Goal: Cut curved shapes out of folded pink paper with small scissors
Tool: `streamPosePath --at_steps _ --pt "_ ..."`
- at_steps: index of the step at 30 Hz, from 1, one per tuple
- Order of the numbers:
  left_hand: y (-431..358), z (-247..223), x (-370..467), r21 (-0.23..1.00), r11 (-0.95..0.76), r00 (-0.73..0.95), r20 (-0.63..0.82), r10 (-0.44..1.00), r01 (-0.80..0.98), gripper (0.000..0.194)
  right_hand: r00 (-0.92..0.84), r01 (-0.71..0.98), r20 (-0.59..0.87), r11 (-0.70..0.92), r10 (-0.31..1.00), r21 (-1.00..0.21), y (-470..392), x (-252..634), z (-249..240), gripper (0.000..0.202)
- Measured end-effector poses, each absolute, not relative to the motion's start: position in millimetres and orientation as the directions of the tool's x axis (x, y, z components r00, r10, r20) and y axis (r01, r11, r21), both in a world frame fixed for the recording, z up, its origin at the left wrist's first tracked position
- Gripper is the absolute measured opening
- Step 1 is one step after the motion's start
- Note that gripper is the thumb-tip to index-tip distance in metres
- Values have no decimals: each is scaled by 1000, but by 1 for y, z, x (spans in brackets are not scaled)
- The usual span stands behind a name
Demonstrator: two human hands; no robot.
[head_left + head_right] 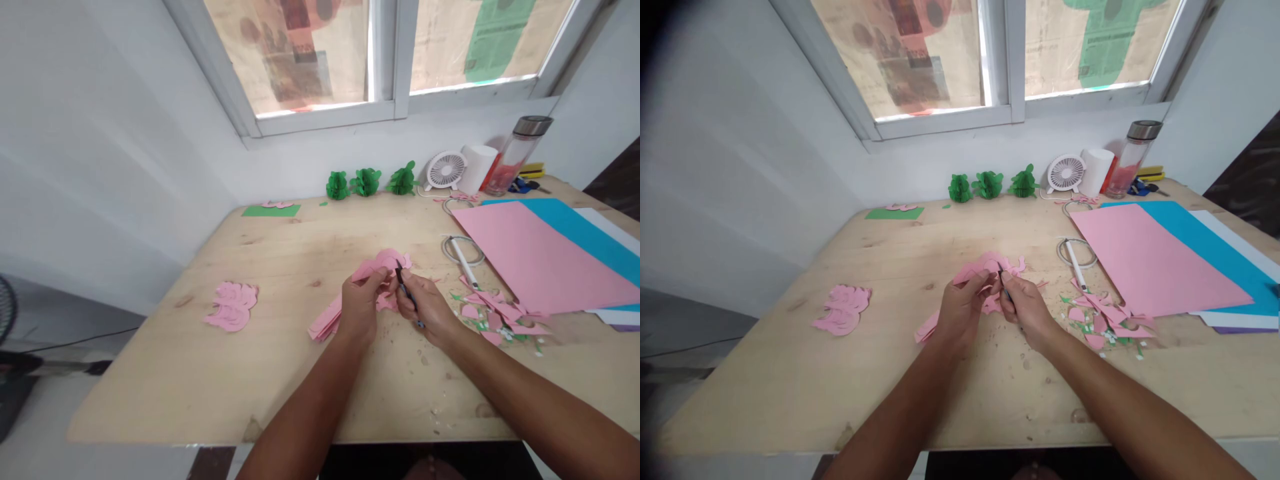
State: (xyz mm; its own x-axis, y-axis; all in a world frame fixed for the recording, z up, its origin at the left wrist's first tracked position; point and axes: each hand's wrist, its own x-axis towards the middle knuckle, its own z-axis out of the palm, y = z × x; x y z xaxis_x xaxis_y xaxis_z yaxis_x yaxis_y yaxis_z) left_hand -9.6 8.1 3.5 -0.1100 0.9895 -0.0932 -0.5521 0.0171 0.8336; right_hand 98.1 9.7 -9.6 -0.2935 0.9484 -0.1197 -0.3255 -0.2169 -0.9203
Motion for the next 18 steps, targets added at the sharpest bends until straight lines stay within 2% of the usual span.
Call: streamPosePath --at_steps 18 --pt "9 5 -9 831 40 -128 -133 983 -555 13 -292 -324 -139 -235 946 -916 10 98 -10 36"
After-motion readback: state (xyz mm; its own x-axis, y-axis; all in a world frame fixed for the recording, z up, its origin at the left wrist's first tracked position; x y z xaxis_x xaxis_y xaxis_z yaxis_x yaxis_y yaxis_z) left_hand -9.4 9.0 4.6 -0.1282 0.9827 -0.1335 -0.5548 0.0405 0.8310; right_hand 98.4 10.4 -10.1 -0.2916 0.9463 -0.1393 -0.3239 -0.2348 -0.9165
